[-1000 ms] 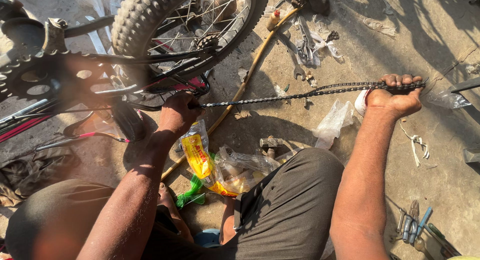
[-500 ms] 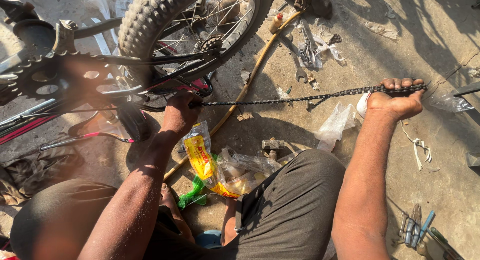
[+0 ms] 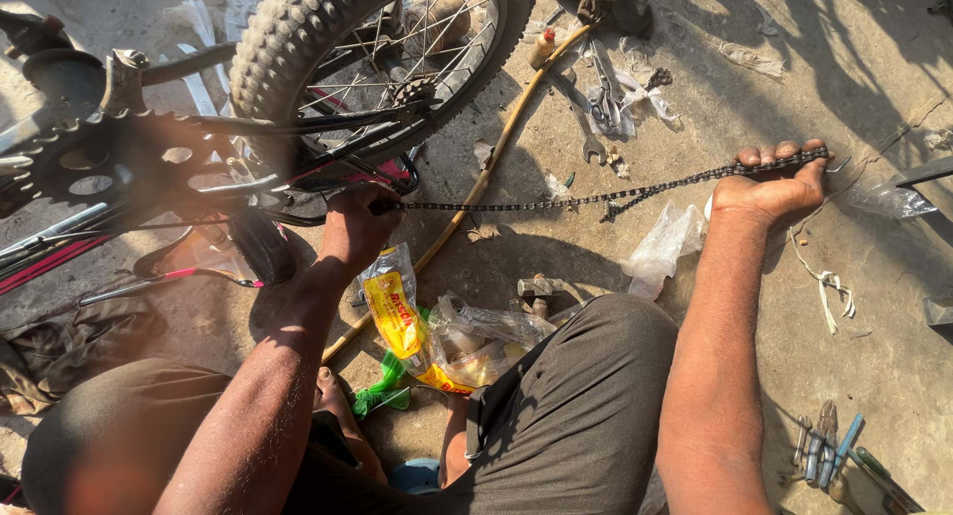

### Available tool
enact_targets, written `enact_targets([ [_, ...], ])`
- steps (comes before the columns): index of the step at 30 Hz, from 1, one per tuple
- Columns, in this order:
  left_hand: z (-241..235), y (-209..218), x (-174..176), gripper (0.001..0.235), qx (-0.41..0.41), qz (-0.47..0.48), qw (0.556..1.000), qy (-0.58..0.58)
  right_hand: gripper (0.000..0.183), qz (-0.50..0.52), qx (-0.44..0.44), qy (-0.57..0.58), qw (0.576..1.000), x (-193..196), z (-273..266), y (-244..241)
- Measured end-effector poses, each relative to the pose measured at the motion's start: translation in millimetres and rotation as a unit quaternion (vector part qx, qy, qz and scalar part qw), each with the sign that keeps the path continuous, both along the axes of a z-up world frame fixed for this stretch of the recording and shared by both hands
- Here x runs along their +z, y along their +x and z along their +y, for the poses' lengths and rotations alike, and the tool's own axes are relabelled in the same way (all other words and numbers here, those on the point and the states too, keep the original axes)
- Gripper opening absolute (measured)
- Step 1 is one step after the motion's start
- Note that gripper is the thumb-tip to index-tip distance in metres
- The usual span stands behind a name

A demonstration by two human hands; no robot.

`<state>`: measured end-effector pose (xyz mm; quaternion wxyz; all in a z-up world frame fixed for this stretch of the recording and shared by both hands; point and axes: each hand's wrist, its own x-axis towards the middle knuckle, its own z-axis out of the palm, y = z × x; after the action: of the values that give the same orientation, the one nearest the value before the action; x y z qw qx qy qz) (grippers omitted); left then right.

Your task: The person repairs a bicycle chain by hammering a master link pin into place, then installs the chain onto the bicycle's gears and pedals. The person uses a hammer and a small metal block to secure the chain link.

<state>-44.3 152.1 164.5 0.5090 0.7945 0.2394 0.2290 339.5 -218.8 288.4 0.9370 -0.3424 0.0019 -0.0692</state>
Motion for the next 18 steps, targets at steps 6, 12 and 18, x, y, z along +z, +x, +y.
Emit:
enact_targets([
  [6,-15.4,17.8,11.9,0.019,-0.035,-0.057,0.99,-0.125,0.03,-0.02,0.017,-0.018,0.999,2.6,10.3,-2.7],
  [12,-37.1,18.3,51.2,0.008,-0.098,-0.109,0.981,-0.126,0.018,-0.156,0.042,-0.165,0.973,22.7,41.3,-38.3],
  [18,-28.1,-6.9,100.4,0.018,-0.181,0.197,0.925,0.271,0.02,-0.314,0.114,-0.284,0.899,64.8,80.6,-94.5],
])
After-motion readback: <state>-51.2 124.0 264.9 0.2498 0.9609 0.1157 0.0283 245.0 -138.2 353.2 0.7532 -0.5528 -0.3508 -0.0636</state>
